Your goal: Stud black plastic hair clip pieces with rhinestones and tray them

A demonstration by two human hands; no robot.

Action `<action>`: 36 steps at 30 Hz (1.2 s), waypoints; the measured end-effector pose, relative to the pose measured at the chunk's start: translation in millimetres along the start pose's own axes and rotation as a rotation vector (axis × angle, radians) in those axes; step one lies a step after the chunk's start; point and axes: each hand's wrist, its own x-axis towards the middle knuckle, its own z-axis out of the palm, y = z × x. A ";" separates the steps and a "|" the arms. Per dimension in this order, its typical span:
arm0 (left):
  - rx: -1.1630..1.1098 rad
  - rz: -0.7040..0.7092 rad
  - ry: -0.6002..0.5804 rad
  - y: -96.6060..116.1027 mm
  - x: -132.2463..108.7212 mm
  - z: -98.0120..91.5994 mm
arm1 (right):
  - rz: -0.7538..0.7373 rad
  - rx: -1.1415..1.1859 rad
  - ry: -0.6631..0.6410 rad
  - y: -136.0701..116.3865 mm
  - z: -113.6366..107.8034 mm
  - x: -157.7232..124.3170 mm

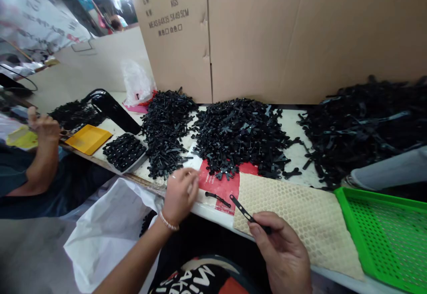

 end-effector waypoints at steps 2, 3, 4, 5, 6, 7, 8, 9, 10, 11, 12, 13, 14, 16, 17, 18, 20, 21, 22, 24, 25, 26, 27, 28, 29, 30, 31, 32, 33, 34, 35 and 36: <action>0.185 -0.062 0.058 -21.3 23.9 -10.3 | 0.017 0.005 -0.011 2.6 0.1 -0.8; 0.267 -0.068 0.034 -31.8 35.5 -13.6 | 0.023 0.010 -0.020 3.5 0.3 -1.3; 0.329 -0.058 -0.013 -41.5 45.7 -15.4 | 0.027 0.016 -0.029 4.1 0.5 -1.7; 0.374 -0.047 -0.060 -49.9 53.8 -15.9 | 0.028 0.020 -0.039 4.4 0.7 -2.0; 0.403 -0.034 -0.100 -56.8 59.7 -15.5 | 0.026 0.020 -0.046 4.6 0.8 -2.2; 0.419 -0.023 -0.128 -62.2 63.4 -14.5 | 0.022 0.019 -0.047 4.8 0.7 -2.2; 0.427 -0.017 -0.139 -66.3 65.2 -13.4 | 0.018 0.016 -0.044 4.9 0.5 -2.1; 0.427 -0.011 -0.141 -69.4 65.7 -12.6 | 0.019 0.013 -0.038 5.1 0.3 -1.9; 0.422 -0.004 -0.137 -71.9 65.4 -12.3 | 0.023 0.011 -0.028 5.3 0.3 -1.8; 0.412 0.000 -0.124 -74.2 65.1 -12.5 | 0.030 0.012 -0.019 5.4 0.4 -1.7; 0.394 0.005 -0.105 -76.6 65.1 -13.4 | 0.037 0.013 -0.014 5.2 0.9 -1.7; 0.363 0.012 -0.078 -79.1 65.7 -15.0 | 0.039 0.014 -0.016 4.7 1.7 -1.9; 0.316 0.021 -0.044 -81.4 66.8 -17.1 | 0.034 0.012 -0.023 3.8 2.9 -2.2; 0.178 0.049 0.049 -83.5 69.5 -22.8 | 0.004 -0.002 -0.050 0.9 5.8 -3.2; 0.087 0.068 0.095 -81.9 70.0 -26.4 | -0.020 -0.012 -0.068 -1.1 7.5 -3.8; -0.016 0.079 0.142 -77.5 69.2 -30.1 | -0.042 -0.022 -0.085 -3.1 9.1 -4.5; -0.262 0.034 0.208 -58.9 61.4 -37.0 | -0.087 -0.048 -0.117 -6.7 11.9 -6.4; -0.405 -0.033 0.213 -44.7 54.3 -39.5 | -0.117 -0.058 -0.130 -8.0 13.0 -7.5; -0.559 -0.128 0.171 -27.8 45.2 -40.8 | -0.150 -0.066 -0.141 -8.9 13.8 -8.6; -0.864 -0.327 -0.063 10.1 23.3 -39.5 | -0.210 -0.080 -0.148 -9.7 14.2 -10.8; -0.997 -0.424 -0.211 28.9 11.8 -37.0 | -0.234 -0.093 -0.146 -9.8 13.7 -11.8; -1.120 -0.501 -0.371 46.2 0.9 -33.8 | -0.258 -0.115 -0.149 -10.1 12.7 -12.6; -1.229 -0.558 -0.478 61.2 -8.7 -30.3 | -0.282 -0.150 -0.161 -10.5 11.2 -13.2; -1.319 -0.599 -0.540 73.5 -16.8 -27.0 | -0.308 -0.191 -0.182 -11.2 9.4 -13.7; -1.387 -0.625 -0.571 83.0 -22.9 -24.4 | -0.341 -0.231 -0.207 -12.1 7.5 -14.1; -1.433 -0.639 -0.572 89.7 -27.1 -22.6 | -0.374 -0.268 -0.234 -13.3 5.5 -14.4; -1.460 -0.646 -0.564 94.1 -29.6 -21.7 | -0.400 -0.297 -0.257 -14.5 3.7 -14.6; -1.473 -0.649 -0.554 96.7 -30.6 -21.4 | -0.418 -0.318 -0.272 -15.6 2.1 -14.8; -1.482 -0.650 -0.550 97.9 -30.7 -21.8 | -0.430 -0.335 -0.276 -16.5 0.9 -15.1; -1.490 -0.651 -0.550 98.3 -30.4 -22.4 | -0.441 -0.350 -0.279 -17.0 -0.1 -15.3; -1.499 -0.656 -0.551 98.2 -30.0 -23.2 | -0.449 -0.367 -0.283 -17.2 -0.9 -15.5; -1.508 -0.662 -0.554 98.1 -29.7 -24.0 | -0.456 -0.385 -0.286 -17.0 -1.6 -15.7</action>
